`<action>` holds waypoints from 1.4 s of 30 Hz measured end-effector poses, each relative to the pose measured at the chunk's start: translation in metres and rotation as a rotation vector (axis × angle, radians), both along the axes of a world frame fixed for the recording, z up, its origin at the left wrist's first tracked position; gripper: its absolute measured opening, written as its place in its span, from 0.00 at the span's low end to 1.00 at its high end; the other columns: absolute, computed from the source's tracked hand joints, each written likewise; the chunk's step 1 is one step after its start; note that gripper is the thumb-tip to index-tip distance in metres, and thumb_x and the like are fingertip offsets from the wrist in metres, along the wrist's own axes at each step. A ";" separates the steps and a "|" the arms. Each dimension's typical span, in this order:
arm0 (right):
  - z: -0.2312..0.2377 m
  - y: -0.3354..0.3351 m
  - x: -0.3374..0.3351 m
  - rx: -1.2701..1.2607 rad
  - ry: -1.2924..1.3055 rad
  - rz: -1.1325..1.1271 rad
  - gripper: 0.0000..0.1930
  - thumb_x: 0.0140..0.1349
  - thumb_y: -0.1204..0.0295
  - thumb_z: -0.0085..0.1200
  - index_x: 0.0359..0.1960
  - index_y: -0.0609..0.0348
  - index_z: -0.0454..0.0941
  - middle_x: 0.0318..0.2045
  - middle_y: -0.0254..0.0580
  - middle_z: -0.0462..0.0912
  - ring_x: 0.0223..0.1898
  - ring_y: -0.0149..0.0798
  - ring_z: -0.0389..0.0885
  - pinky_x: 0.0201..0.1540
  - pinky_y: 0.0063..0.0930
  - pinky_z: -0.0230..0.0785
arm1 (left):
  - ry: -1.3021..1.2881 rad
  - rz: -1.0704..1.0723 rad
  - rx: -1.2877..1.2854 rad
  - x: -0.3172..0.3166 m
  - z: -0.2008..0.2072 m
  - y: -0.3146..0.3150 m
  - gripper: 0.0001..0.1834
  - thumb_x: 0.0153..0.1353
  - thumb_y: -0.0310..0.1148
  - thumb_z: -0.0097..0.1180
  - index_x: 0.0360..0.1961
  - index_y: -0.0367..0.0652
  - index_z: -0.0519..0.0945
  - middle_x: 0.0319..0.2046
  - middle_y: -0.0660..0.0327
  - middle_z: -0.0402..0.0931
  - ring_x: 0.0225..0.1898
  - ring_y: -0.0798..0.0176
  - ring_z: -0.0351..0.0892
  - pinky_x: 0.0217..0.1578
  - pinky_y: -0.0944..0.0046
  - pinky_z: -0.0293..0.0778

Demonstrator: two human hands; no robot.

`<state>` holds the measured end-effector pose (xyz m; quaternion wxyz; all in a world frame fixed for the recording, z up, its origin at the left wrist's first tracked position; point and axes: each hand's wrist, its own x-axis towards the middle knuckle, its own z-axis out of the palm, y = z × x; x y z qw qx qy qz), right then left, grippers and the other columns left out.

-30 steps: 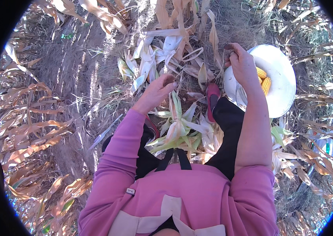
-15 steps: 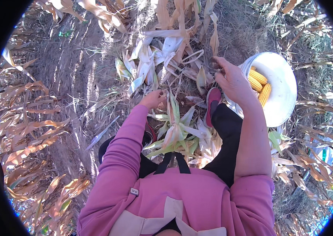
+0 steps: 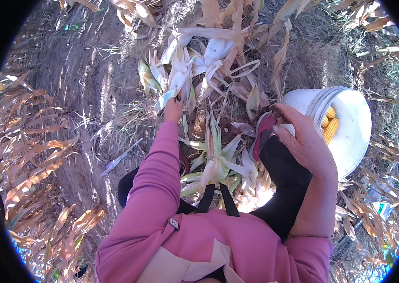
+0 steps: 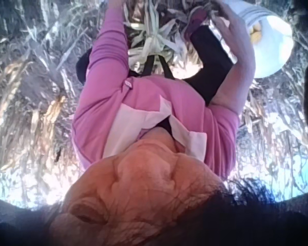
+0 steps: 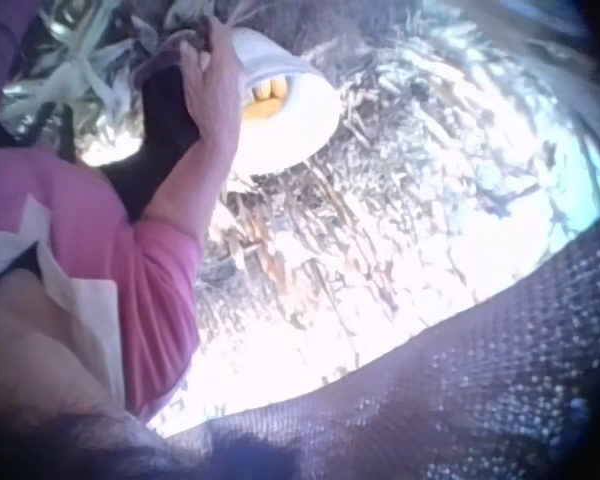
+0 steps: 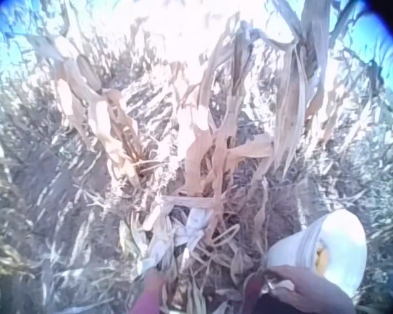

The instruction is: The person shucks corn cobs by hand, removing husks and silks, then places the cleaned cobs into a white bucket. The person repeats this process for several cobs in a cornfield.

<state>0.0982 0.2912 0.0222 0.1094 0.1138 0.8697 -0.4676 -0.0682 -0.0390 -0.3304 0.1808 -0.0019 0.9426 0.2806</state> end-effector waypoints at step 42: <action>-0.011 -0.024 0.014 0.181 0.126 0.130 0.31 0.55 0.68 0.62 0.61 0.63 0.66 0.53 0.53 0.75 0.54 0.53 0.75 0.55 0.37 0.68 | -0.612 -0.273 0.564 0.013 0.185 0.063 0.22 0.61 0.43 0.58 0.49 0.36 0.79 0.37 0.62 0.77 0.37 0.68 0.71 0.41 0.66 0.67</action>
